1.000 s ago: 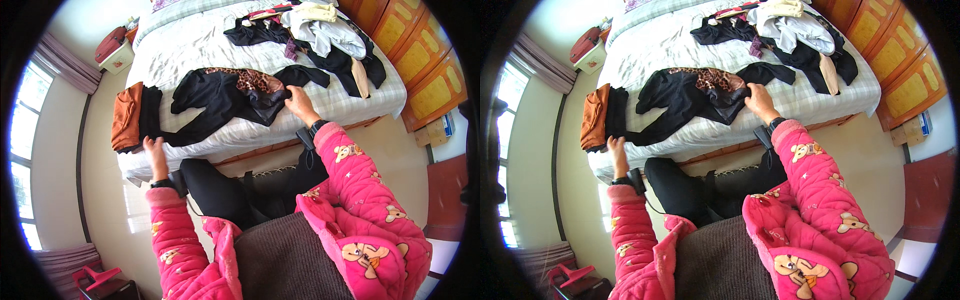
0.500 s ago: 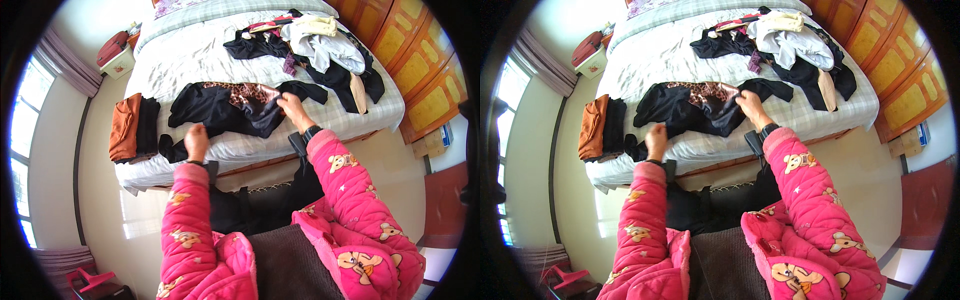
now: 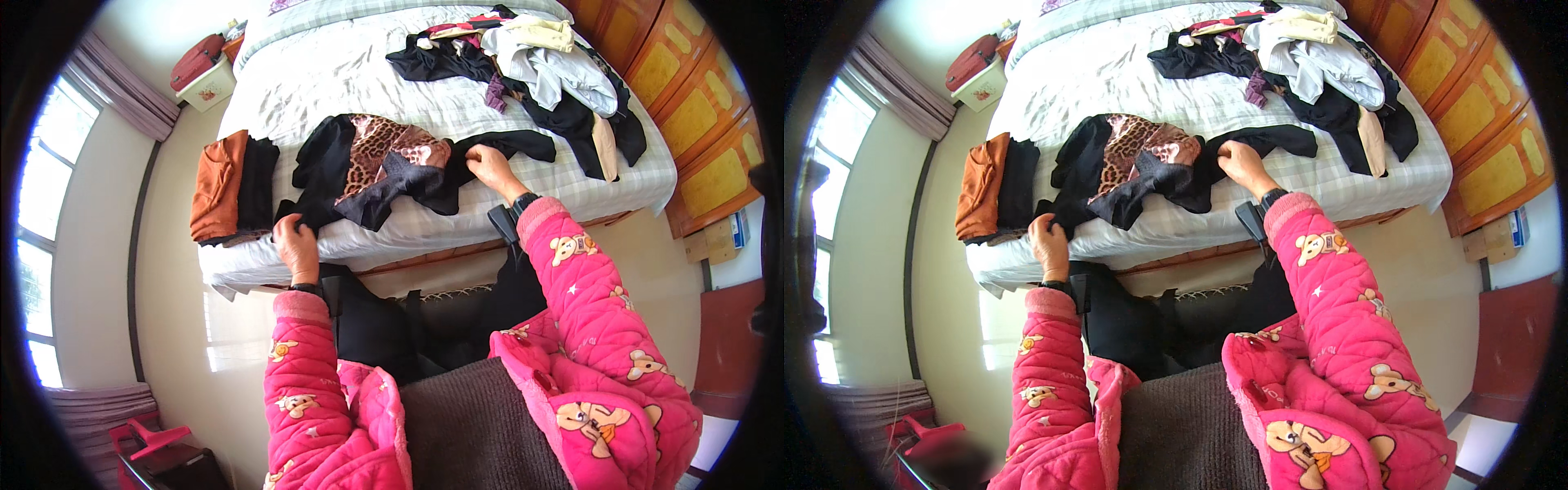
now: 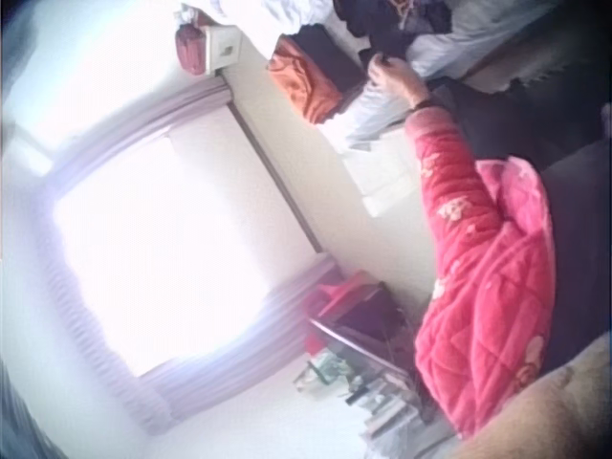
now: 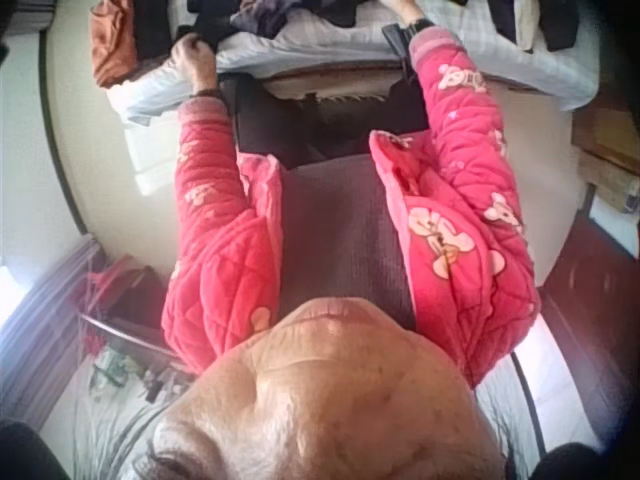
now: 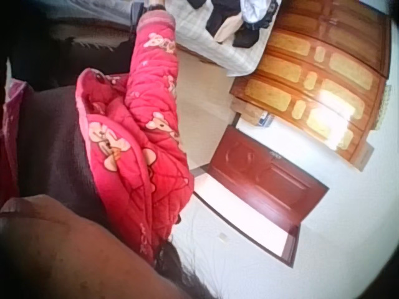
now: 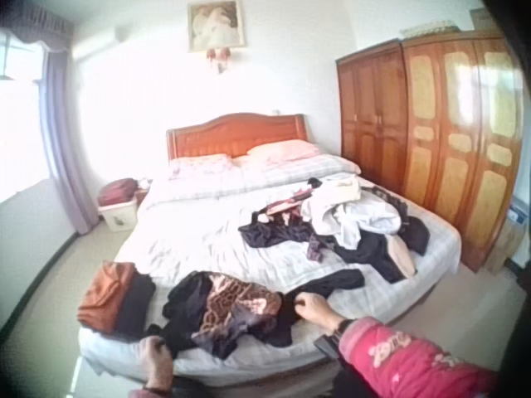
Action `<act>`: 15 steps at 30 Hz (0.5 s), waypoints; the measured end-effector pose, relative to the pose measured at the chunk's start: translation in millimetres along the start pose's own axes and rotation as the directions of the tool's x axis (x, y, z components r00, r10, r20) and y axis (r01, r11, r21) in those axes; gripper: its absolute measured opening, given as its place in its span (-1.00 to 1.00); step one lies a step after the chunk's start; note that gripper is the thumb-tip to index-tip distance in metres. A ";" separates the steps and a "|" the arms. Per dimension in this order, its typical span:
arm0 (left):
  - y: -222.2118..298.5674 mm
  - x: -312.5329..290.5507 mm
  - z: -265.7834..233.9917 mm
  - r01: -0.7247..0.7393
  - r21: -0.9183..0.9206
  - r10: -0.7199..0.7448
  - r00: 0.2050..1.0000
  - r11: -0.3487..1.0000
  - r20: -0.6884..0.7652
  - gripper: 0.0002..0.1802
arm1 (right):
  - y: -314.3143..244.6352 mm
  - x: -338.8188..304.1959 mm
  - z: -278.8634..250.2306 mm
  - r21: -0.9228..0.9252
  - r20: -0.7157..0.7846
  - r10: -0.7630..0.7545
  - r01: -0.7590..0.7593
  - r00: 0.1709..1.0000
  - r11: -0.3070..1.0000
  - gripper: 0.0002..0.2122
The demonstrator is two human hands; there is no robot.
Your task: The person folds a black long-sleeved top with a leopard print panel on a bed. They smooth the garment, fold the sleeves inward, fold the body in half, and place the folded item on a stack of other folded clothes.
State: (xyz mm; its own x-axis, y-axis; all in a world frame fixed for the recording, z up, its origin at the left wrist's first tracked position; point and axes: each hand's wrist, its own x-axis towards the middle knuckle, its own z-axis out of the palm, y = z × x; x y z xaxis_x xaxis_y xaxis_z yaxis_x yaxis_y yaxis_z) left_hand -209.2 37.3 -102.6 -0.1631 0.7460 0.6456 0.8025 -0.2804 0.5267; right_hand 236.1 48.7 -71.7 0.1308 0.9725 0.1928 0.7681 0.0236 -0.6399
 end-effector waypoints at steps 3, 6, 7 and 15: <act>35.1 -5.2 19.3 -0.009 -0.155 0.057 0.949 0.988 0.309 -0.78 | 17.2 -21.2 -0.9 0.007 0.079 -0.019 0.018 0.997 1.000 -0.78; 55.0 -12.5 28.1 -0.001 -0.063 0.028 0.906 0.998 0.422 -0.61 | 19.1 -38.6 -2.0 -0.078 0.100 -0.097 0.105 0.990 0.991 -0.76; 57.8 -13.2 28.9 0.004 -0.033 0.011 0.893 0.999 0.451 -0.53 | 19.0 -42.9 -4.7 -0.126 0.132 -0.124 0.141 0.983 0.982 -0.72; 66.8 -10.2 40.7 -0.089 0.158 0.021 0.921 0.983 0.389 -0.47 | -6.8 -43.3 35.0 -0.376 0.034 -0.390 0.374 0.920 0.848 -0.71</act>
State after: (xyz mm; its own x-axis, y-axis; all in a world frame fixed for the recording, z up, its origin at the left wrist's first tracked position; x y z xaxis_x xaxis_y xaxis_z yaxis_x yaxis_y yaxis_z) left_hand -130.5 35.5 -96.6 0.0901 0.9162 0.3904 0.8943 -0.2469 0.3733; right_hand 203.2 14.5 -101.7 -0.2008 0.8934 0.4020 0.9357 0.2964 -0.1913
